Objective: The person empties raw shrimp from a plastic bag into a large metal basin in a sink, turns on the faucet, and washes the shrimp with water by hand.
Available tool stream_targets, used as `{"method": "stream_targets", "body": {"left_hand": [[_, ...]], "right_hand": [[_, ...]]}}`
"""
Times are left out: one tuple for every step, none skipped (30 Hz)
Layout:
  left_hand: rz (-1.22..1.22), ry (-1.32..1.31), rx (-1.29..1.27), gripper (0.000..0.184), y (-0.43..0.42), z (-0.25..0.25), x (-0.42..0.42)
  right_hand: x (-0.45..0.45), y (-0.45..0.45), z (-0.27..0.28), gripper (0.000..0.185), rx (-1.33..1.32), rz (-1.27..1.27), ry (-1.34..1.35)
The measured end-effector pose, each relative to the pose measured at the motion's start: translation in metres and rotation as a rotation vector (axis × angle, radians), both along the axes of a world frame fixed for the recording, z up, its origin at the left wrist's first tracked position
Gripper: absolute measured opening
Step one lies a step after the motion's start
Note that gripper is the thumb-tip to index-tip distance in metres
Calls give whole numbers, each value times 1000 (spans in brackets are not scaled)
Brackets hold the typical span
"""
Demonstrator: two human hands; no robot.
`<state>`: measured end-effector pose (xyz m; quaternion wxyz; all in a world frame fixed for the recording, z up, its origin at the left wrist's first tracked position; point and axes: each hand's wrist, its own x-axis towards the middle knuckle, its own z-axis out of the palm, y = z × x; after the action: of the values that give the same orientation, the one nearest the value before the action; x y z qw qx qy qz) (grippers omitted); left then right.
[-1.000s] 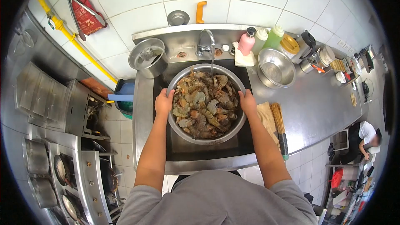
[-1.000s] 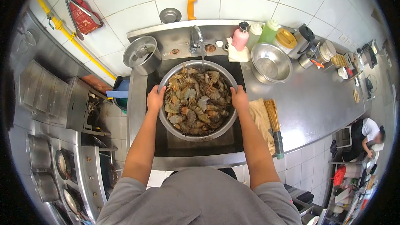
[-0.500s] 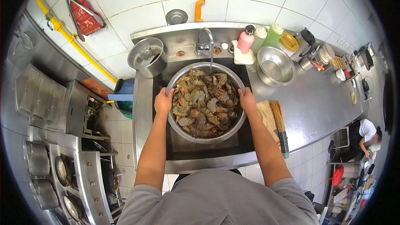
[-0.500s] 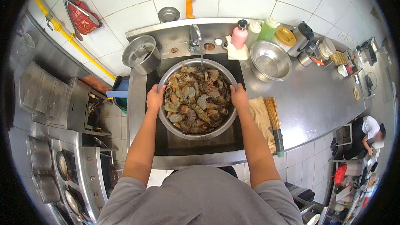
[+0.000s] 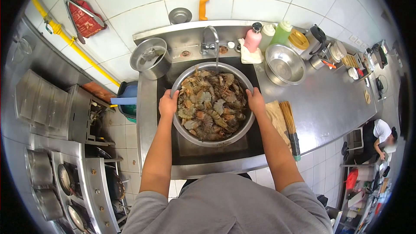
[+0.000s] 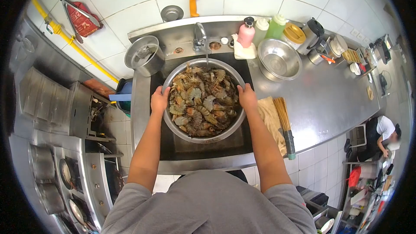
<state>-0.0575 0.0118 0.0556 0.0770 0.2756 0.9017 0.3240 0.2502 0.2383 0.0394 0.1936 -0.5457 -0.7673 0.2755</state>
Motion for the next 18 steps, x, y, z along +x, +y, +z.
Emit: {"method": "stream_targets", "body": {"left_hand": [[5, -3, 1, 46, 0, 0, 0], [3, -4, 0, 46, 1, 1, 0], [-1, -2, -2, 46, 1, 0, -1], [-4, -1, -3, 46, 1, -1, -1], [-5, -1, -4, 46, 1, -2, -1], [-3, -3, 2, 47, 0, -1, -1], [-2, -4, 8, 47, 0, 0, 0], [-2, -4, 8, 47, 0, 1, 0], [-3, -4, 1, 47, 0, 0, 0], [-3, -4, -5, 46, 0, -1, -1], [-3, -4, -5, 46, 0, -1, -1], [-4, -8, -1, 46, 0, -1, -1], [-6, -11, 2, 46, -1, -1, 0], [-5, -11, 2, 46, -1, 0, 0], [-9, -4, 16, 46, -1, -1, 0], [-14, 4, 30, 46, 0, -2, -1], [-12, 5, 31, 46, 0, -3, -1], [-12, 1, 27, 46, 0, -3, -1]], "right_hand": [[0, 0, 0, 43, 0, -2, -1], [0, -1, 0, 43, 7, -4, 6], [0, -2, 1, 43, 14, -6, 12], [0, -1, 2, 43, 13, -7, 11], [0, -1, 3, 43, -8, -1, -4], [0, 0, 4, 43, -29, 5, -20], [0, 0, 4, 43, -30, 5, -20], [-1, -1, 3, 43, -27, 2, -17], [-1, 0, 2, 43, -24, -1, -14], [-1, 0, 2, 43, -24, 0, -14], [-1, 0, 1, 43, -25, 1, -5], [-1, 0, 1, 42, -26, 3, 4], [-1, 0, 0, 42, -27, 5, 4], [-1, 0, 0, 42, -14, -1, 1], [-1, -1, 1, 42, -1, -8, -1], [-1, -2, 3, 42, 0, -6, 0], [-1, -2, 4, 43, -2, -5, 3], [-1, -2, 4, 43, -5, -4, 5]]}}
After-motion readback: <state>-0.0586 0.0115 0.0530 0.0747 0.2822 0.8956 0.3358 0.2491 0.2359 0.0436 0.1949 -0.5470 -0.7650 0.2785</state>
